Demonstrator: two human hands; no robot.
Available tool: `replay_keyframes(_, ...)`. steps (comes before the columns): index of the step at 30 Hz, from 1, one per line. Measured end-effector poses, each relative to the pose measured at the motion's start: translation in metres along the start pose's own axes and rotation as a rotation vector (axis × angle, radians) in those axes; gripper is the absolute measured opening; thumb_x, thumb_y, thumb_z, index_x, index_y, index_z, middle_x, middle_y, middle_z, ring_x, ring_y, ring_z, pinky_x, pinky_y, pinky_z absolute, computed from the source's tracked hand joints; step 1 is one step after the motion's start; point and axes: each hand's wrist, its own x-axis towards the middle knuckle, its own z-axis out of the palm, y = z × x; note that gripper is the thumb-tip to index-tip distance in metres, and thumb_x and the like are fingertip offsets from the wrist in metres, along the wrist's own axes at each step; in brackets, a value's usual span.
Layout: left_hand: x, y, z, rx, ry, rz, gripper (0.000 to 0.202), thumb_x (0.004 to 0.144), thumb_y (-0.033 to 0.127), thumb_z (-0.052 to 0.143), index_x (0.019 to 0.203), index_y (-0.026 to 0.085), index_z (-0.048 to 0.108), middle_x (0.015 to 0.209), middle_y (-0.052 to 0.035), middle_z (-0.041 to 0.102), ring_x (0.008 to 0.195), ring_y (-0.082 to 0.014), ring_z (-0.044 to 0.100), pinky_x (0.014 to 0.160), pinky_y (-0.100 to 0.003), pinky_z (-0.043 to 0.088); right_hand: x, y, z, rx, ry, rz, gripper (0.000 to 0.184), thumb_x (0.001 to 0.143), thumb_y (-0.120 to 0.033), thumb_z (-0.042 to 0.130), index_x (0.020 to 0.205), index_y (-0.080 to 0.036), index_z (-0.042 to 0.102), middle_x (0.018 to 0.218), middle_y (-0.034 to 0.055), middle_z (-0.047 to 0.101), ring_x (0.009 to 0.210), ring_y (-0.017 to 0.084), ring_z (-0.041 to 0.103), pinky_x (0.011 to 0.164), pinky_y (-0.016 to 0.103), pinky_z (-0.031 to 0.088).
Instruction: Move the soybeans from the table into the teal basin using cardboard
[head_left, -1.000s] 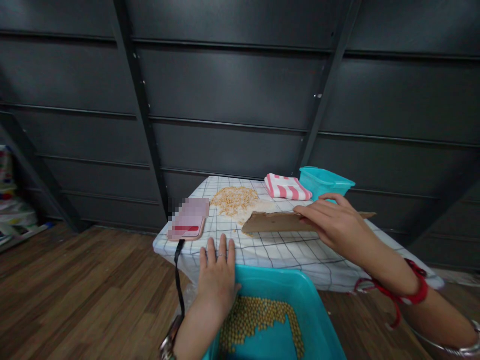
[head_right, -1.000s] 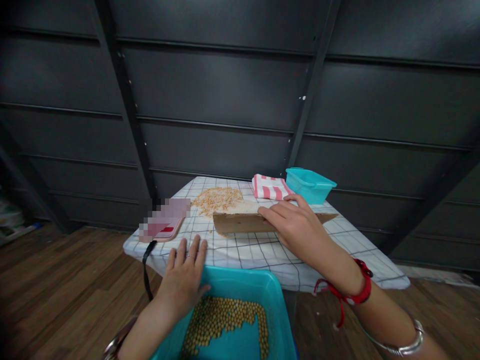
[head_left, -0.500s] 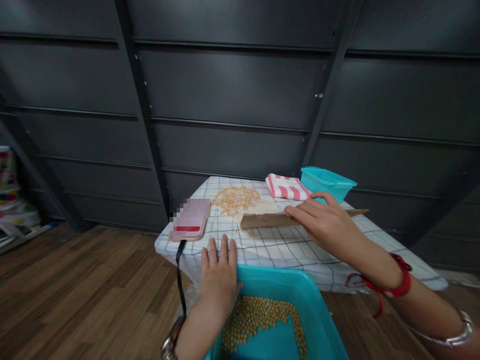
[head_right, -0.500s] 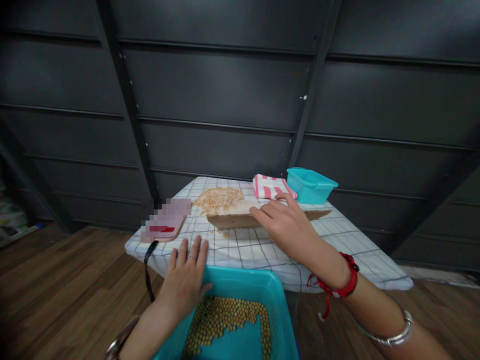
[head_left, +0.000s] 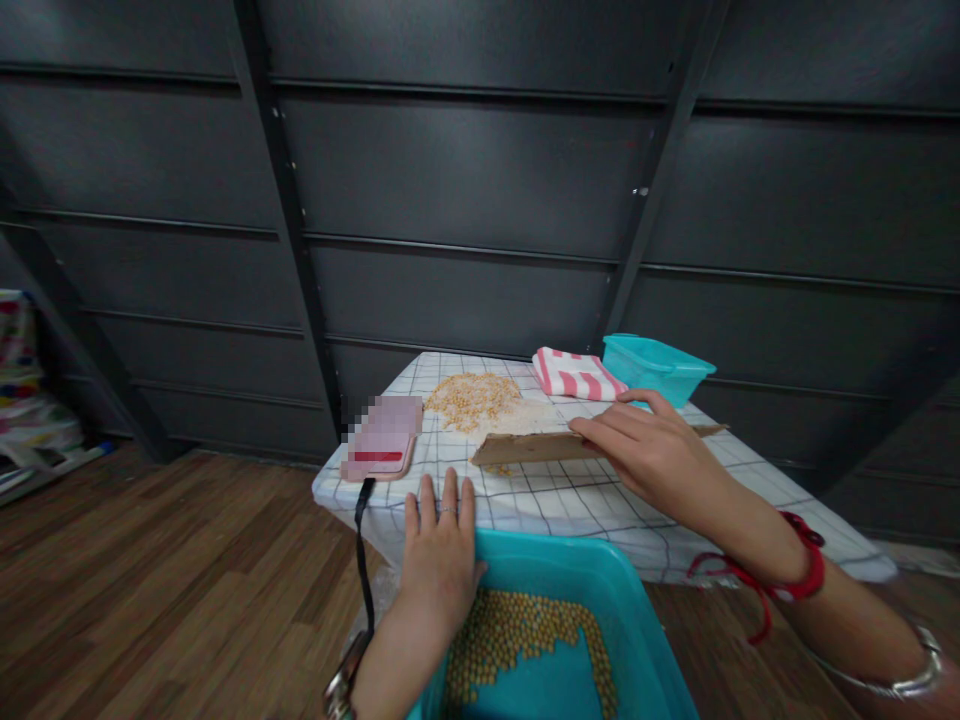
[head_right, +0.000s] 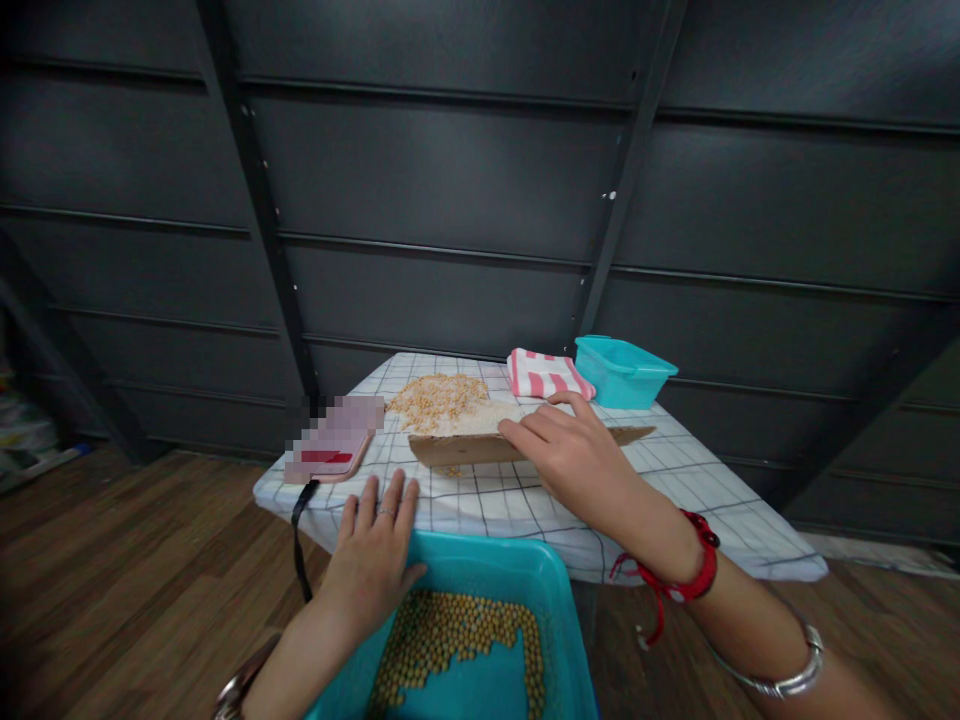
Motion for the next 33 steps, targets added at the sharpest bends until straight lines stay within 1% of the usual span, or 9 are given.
replay_keyframes(7,0.000,-0.001,0.002,0.011,0.020,0.013,0.076,0.072,0.029,0.056,0.139,0.014,0.025,0.146,-0.0141,0.022,0.131,-0.0391,0.022,0.104,-0.056,0.028,-0.009,0.002,-0.007,0.035,0.016,0.017,0.021,0.085,-0.008,0.041,0.097,-0.018,0.055,0.077,0.0019,0.066,0.072,0.015,0.058,0.079,0.033,0.037)
replay_keyframes(15,-0.001,0.000,0.000,-0.016,0.003,0.008,0.077,0.072,0.029,0.056,0.139,0.013,0.022,0.147,-0.0147,0.020,0.132,-0.0393,0.019,0.105,-0.055,0.025,-0.018,0.008,-0.016,0.097,0.048,0.003,0.021,0.087,-0.010,0.038,0.098,-0.018,0.054,0.079,0.0024,0.066,0.073,0.014,0.059,0.080,0.034,0.039)
replay_keyframes(20,-0.001,0.000,0.004,0.007,0.033,0.012,0.074,0.073,0.030,0.054,0.139,0.014,0.025,0.146,-0.0151,0.024,0.131,-0.0393,0.023,0.104,-0.056,0.027,-0.023,0.010,-0.020,0.139,0.045,0.015,0.025,0.086,-0.009,0.039,0.101,-0.021,0.054,0.085,0.0018,0.068,0.077,0.014,0.060,0.082,0.034,0.039)
replay_keyframes(24,-0.002,0.000,0.004,0.009,0.056,0.020,0.071,0.073,0.029,0.052,0.138,0.013,0.027,0.145,-0.0160,0.026,0.131,-0.0393,0.025,0.103,-0.057,0.028,-0.023,0.008,-0.021,0.121,0.036,0.008,0.023,0.086,-0.008,0.039,0.101,-0.020,0.053,0.086,0.0025,0.068,0.077,0.014,0.060,0.082,0.035,0.039)
replay_keyframes(30,-0.004,0.001,0.003,-0.027,0.039,0.019,0.072,0.073,0.028,0.053,0.139,0.012,0.025,0.146,-0.0176,0.026,0.131,-0.0400,0.023,0.104,-0.057,0.026,-0.020,0.002,-0.022,0.087,0.040,0.045,0.023,0.086,-0.009,0.039,0.100,-0.020,0.055,0.083,0.0020,0.068,0.075,0.014,0.060,0.083,0.036,0.039)
replay_keyframes(33,-0.005,0.001,0.002,-0.032,0.036,0.022,0.072,0.074,0.028,0.052,0.139,0.011,0.025,0.146,-0.0182,0.025,0.132,-0.0403,0.022,0.104,-0.057,0.026,-0.019,-0.001,-0.023,0.065,0.016,0.040,0.025,0.086,-0.007,0.038,0.097,-0.019,0.056,0.080,0.0021,0.067,0.073,0.014,0.059,0.082,0.035,0.039)
